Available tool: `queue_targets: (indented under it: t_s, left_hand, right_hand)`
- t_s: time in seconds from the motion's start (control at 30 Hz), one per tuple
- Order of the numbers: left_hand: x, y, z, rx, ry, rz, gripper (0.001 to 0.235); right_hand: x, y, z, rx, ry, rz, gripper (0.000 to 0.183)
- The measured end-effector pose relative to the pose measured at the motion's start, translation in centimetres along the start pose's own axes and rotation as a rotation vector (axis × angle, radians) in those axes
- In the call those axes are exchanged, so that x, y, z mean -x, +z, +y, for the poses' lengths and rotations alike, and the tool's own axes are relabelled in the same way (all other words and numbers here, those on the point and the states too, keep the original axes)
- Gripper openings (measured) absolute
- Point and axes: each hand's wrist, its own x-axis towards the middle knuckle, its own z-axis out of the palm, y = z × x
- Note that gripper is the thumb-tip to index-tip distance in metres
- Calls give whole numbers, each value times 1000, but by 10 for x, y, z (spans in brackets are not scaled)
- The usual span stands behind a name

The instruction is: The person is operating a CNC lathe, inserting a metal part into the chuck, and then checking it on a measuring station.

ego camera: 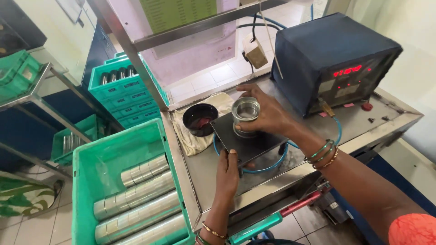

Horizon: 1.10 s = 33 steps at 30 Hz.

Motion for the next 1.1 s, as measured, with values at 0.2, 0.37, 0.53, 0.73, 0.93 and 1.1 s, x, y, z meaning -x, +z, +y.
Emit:
queue_targets:
  t_s: [0.2,0.37,0.53,0.73,0.93,1.1]
  left_hand:
    - [-1,6,-15,54,33,44,25]
    - [2,10,-10,17,31,91,25]
    - [5,12,-4,9,18,112,25]
    - [2,14,-6,-26,-68,179,26]
    - [0,13,-11,-63,-49,176,27]
    - [-6,10,-15,14,-15,161,27]
  right_hand:
    - [5,8,-3,117,-30,105,88]
    - [12,27,0,183,-15,267,77]
    - [12,37,-10,219,84,351,77]
    - [15,45,-13,296,79,440,73]
    - [16,42,-12,325,113,470,78]
    - [10,22,-4,121,24,227,75]
